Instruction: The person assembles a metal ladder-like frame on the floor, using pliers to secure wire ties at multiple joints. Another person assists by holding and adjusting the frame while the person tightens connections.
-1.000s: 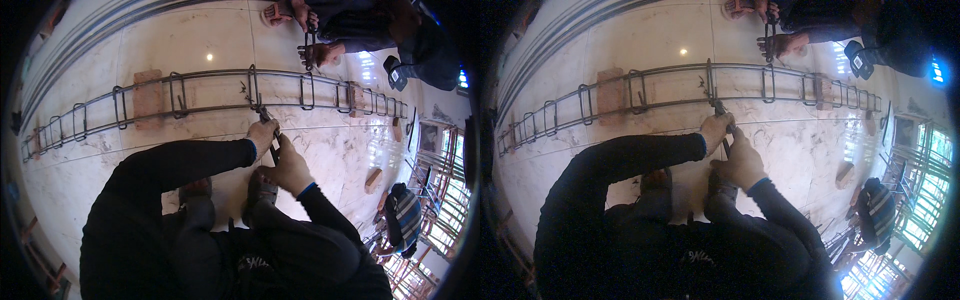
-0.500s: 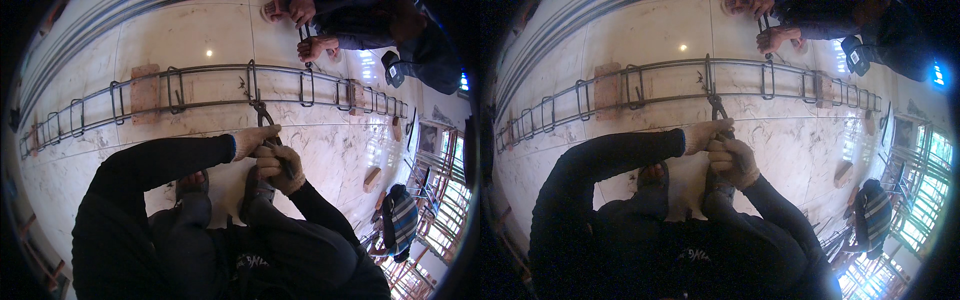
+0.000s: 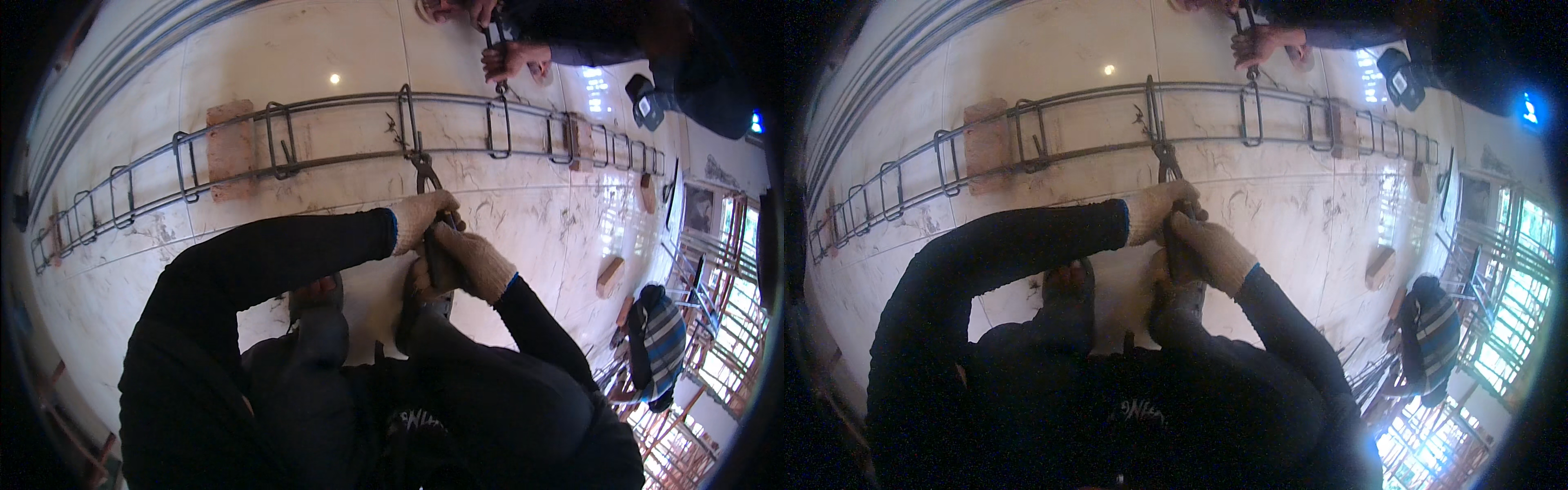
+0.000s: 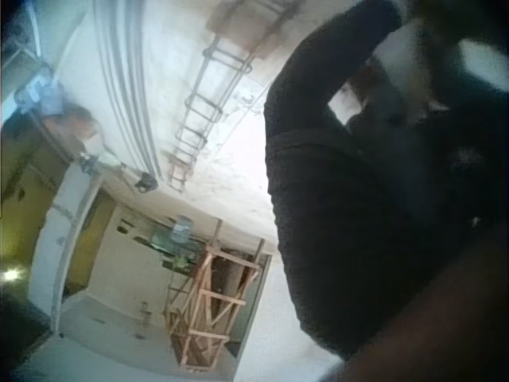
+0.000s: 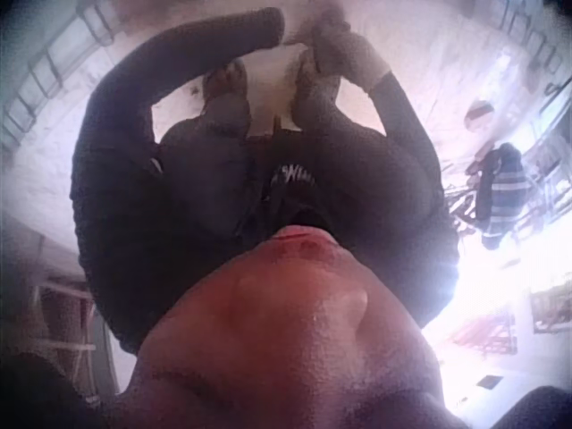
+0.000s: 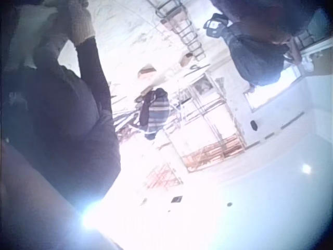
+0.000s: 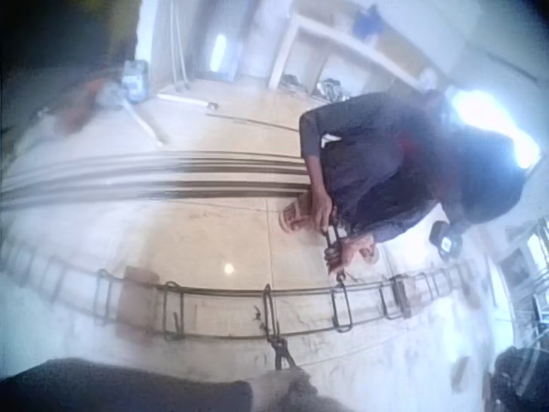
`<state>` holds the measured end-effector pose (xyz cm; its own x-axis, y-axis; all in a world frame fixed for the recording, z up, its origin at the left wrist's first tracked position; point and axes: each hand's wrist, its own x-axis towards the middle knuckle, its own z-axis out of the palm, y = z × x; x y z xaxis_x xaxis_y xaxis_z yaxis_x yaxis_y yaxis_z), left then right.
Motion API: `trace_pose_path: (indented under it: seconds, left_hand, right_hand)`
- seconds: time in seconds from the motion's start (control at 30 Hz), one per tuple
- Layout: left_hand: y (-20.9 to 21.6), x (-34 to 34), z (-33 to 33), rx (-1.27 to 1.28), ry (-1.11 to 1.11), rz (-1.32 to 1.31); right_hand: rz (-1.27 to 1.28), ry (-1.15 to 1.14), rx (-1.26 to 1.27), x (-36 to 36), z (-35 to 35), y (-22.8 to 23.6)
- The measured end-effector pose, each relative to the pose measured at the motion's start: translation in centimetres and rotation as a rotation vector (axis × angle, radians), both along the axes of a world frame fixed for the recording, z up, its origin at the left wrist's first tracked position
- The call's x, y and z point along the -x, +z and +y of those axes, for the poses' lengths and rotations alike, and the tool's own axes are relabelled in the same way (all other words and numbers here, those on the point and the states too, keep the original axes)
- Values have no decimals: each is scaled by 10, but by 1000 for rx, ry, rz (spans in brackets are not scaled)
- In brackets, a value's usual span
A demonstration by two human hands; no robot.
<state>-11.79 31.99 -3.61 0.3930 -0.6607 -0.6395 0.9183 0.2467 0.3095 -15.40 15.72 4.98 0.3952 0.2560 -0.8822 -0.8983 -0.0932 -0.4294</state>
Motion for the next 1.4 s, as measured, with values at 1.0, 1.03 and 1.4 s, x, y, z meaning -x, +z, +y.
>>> trace_pose_path:
  seconds: [1.0,1.03,1.4]
  left_hand:
    - [19,27,-18,-173,123,-44]
    - [18,28,-13,-141,93,-55]
    - [3,18,-17,-112,107,-13]
  right_hand:
    - [-567,659,655,5,4,-2]
    - [-617,551,464,2,6,-4]
    - [-35,-29,-165,12,-17,-13]
